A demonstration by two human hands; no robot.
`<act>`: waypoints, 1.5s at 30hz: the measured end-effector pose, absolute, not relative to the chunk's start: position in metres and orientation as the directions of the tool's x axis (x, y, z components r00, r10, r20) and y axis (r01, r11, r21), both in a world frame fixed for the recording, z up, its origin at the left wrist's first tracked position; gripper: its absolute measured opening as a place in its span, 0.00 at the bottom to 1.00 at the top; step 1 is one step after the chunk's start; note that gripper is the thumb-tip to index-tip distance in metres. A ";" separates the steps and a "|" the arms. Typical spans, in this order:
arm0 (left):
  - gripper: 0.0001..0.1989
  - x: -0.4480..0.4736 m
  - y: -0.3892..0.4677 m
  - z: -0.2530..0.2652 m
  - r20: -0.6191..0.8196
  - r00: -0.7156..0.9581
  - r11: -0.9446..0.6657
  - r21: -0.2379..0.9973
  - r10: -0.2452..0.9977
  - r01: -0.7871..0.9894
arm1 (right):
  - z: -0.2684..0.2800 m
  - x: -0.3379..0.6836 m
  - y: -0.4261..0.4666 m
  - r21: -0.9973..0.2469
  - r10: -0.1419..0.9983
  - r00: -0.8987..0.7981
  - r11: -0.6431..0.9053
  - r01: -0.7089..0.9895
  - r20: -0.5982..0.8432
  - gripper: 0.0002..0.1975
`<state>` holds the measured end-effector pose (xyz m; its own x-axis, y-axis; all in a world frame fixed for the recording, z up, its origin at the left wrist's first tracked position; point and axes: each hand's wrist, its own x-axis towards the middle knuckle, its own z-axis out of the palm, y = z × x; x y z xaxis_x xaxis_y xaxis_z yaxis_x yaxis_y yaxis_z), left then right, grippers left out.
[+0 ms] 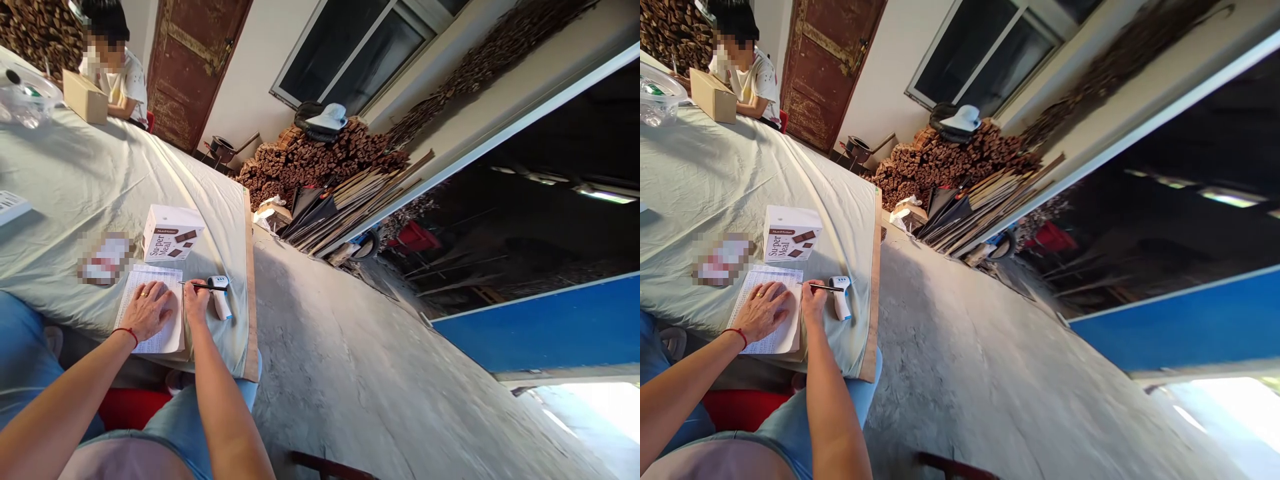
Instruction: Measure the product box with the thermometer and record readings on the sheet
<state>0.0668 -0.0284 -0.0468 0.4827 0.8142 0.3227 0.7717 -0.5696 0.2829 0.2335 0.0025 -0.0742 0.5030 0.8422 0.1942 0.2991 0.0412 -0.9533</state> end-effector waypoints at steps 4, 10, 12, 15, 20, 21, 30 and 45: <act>0.19 0.066 -0.028 -0.046 0.348 0.483 -0.576 0.248 0.803 0.779 | -0.075 0.228 -0.003 -0.905 0.835 0.439 0.149 0.399 0.331 0.06; 0.18 0.066 -0.028 -0.046 0.351 0.493 -0.579 0.207 0.796 0.788 | -0.076 0.225 -0.004 -0.905 0.853 0.407 0.161 0.393 0.328 0.05; 0.19 0.066 -0.028 -0.046 0.344 0.497 -0.579 0.203 0.797 0.789 | -0.077 0.226 -0.003 -0.897 0.855 0.401 0.152 0.415 0.330 0.04; 0.20 0.065 -0.028 -0.046 0.345 0.501 -0.585 0.210 0.794 0.783 | -0.080 0.227 -0.002 -0.861 0.853 0.362 0.179 0.476 0.377 0.04; 0.19 0.064 -0.028 -0.046 0.348 0.500 -0.585 0.206 0.793 0.784 | -0.083 0.228 0.000 -0.832 0.853 0.320 0.209 0.514 0.413 0.06; 0.20 0.064 -0.028 -0.047 0.347 0.501 -0.585 0.201 0.793 0.786 | -0.084 0.228 0.000 -0.825 0.852 0.312 0.217 0.521 0.421 0.06; 0.21 0.064 -0.027 -0.050 0.337 0.499 -0.581 0.209 0.798 0.787 | -0.086 0.227 0.001 -0.798 0.844 0.288 0.238 0.553 0.452 0.09; 0.21 0.064 -0.027 -0.050 0.350 0.504 -0.594 0.232 0.790 0.770 | -0.085 0.226 0.000 -0.794 0.836 0.303 0.229 0.563 0.456 0.10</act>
<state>0.0636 -0.0269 -0.0500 0.5035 0.7901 0.3497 0.7703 -0.5938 0.2325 0.2258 0.0000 -0.0851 0.3033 0.8365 0.4565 0.5631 0.2291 -0.7940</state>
